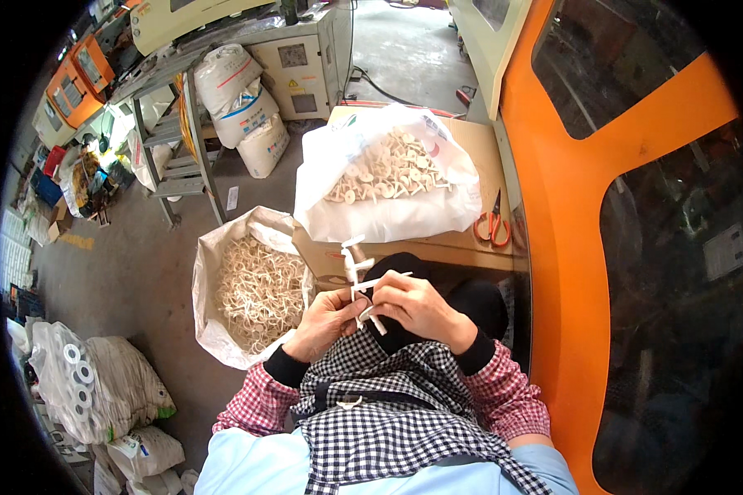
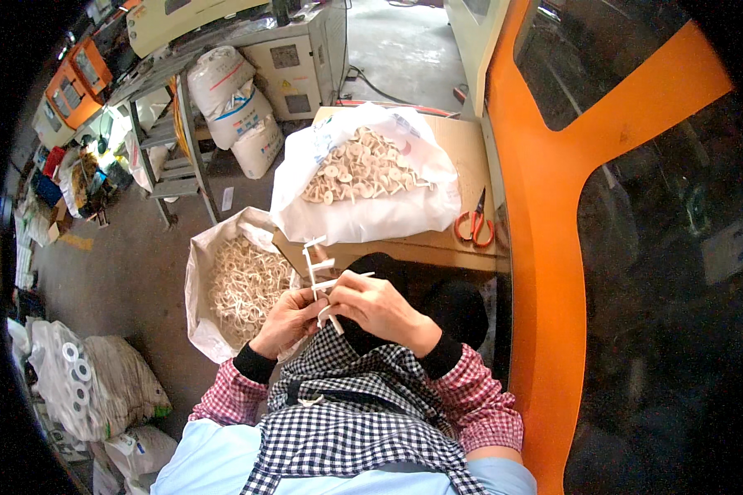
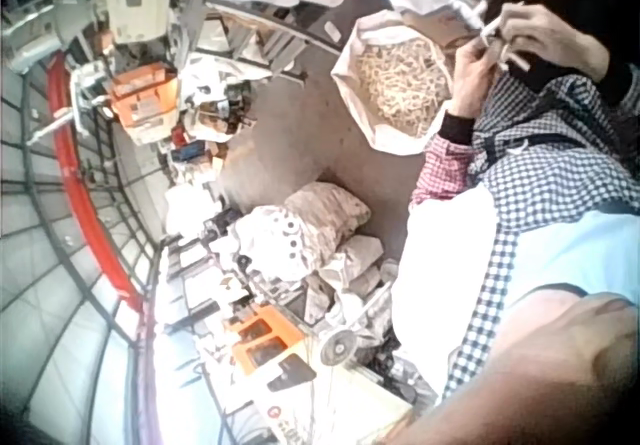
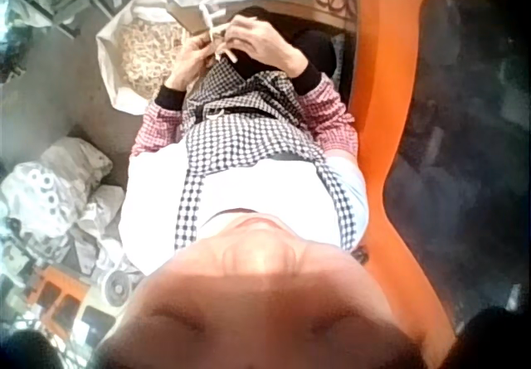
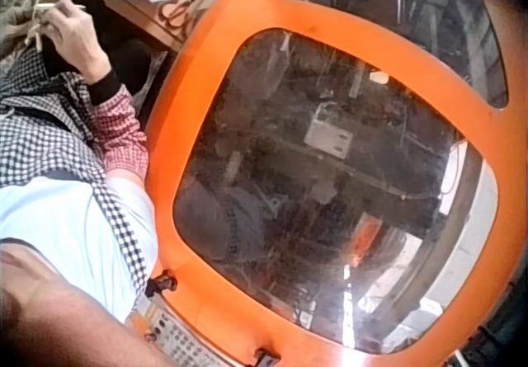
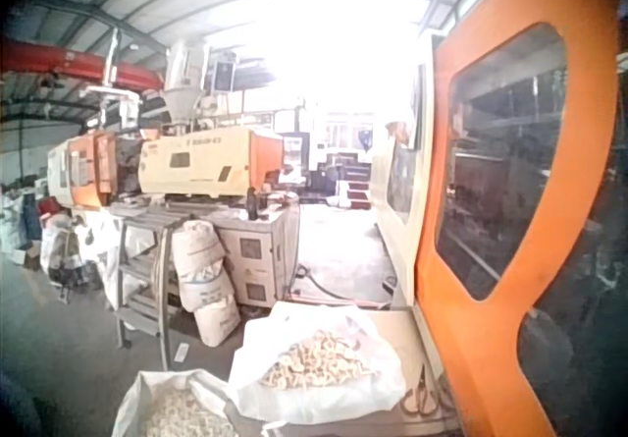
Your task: The person repeatedly picks small white plastic components from a bag, assembles them by hand, and places them into a machine. The person also handles small metal pins from a container and inserts them into the machine. The process is repeated multiple times.
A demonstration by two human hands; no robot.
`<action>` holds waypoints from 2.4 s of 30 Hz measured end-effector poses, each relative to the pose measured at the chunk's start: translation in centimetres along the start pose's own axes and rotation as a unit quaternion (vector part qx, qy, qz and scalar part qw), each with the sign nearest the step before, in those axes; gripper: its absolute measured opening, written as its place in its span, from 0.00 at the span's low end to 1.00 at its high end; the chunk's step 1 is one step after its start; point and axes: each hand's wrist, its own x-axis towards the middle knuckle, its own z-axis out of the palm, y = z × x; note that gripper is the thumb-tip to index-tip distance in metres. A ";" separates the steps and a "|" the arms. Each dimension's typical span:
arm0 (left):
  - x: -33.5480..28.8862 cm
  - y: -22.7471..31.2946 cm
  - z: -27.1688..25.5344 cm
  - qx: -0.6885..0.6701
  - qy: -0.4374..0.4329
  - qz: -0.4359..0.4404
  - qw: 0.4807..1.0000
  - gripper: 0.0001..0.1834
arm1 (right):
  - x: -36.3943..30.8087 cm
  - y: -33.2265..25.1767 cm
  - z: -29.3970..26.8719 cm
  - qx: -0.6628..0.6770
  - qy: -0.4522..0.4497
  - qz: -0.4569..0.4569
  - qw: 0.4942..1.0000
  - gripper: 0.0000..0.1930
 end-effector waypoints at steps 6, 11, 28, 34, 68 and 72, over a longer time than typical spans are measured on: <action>0.8 -1.7 0.8 0.231 0.198 0.302 0.904 0.06 | -1.8 0.1 2.8 0.458 0.066 0.385 0.799 0.05; 1.2 -1.4 0.3 0.019 0.134 0.125 0.983 0.08 | -2.1 0.0 3.7 0.404 0.055 0.282 0.868 0.10; 3.2 1.5 -1.7 0.498 0.338 0.450 0.660 0.11 | 8.4 9.7 3.8 0.216 0.056 0.415 0.882 0.15; 3.1 0.4 -1.1 0.339 0.286 0.317 0.838 0.06 | 9.7 19.5 -0.6 0.089 0.143 0.506 0.846 0.31; 1.4 -2.2 -0.7 -0.169 0.085 0.146 0.971 0.13 | 0.0 -0.3 0.9 0.138 0.049 0.248 0.958 0.06; 0.9 -1.8 -0.2 0.116 0.099 0.306 0.940 0.12 | -0.5 1.0 0.3 0.145 0.021 0.308 0.940 0.14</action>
